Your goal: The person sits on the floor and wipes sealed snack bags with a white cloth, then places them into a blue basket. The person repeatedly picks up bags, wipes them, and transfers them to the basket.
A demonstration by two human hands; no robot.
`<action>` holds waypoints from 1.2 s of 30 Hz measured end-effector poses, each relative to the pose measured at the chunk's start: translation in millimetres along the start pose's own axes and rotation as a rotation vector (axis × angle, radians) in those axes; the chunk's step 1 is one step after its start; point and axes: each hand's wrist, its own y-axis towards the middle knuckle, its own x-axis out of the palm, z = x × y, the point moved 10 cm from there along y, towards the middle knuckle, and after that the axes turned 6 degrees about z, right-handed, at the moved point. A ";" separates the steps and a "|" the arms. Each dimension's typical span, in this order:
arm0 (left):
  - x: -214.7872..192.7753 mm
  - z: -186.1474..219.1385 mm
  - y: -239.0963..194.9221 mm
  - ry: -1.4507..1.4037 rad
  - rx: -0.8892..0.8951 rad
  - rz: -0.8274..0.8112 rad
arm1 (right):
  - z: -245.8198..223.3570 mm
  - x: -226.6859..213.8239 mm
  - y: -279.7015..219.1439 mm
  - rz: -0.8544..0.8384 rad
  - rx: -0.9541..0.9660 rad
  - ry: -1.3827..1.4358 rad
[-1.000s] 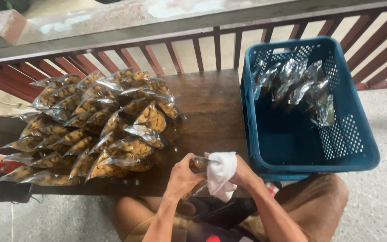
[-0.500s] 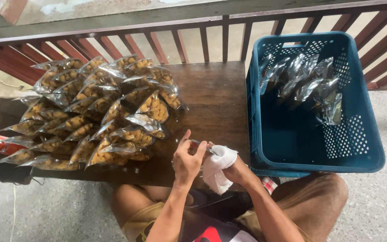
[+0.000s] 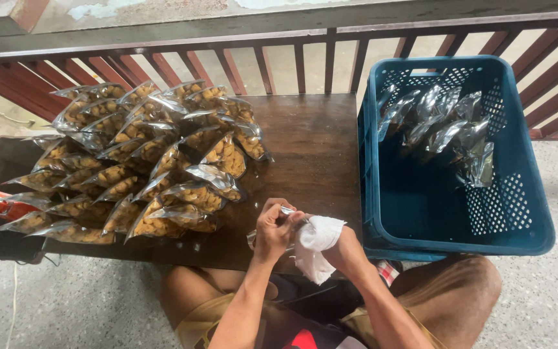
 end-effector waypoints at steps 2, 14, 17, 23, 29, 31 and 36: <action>4.1 2.0 -4.4 0.074 0.015 -0.044 | -13.6 -4.4 2.7 0.037 -0.093 -0.077; -6.4 35.9 -27.4 0.300 0.344 0.134 | -26.7 6.4 10.7 0.020 -0.125 -0.195; -12.7 38.1 -38.3 0.253 0.359 0.166 | -37.1 12.5 3.9 -0.002 -0.222 -0.338; -56.2 30.2 -38.7 0.055 0.325 0.288 | -72.4 15.7 0.1 -0.002 -0.249 0.012; -107.5 8.9 -75.8 0.419 0.243 0.497 | -97.8 52.5 13.6 0.060 -0.352 -0.409; -112.7 -14.2 -83.9 0.465 0.168 0.482 | -102.9 88.1 26.2 -0.025 -0.377 -0.520; -127.1 -93.9 -74.4 0.428 -0.099 0.513 | -144.9 141.8 50.9 0.008 -0.533 -0.248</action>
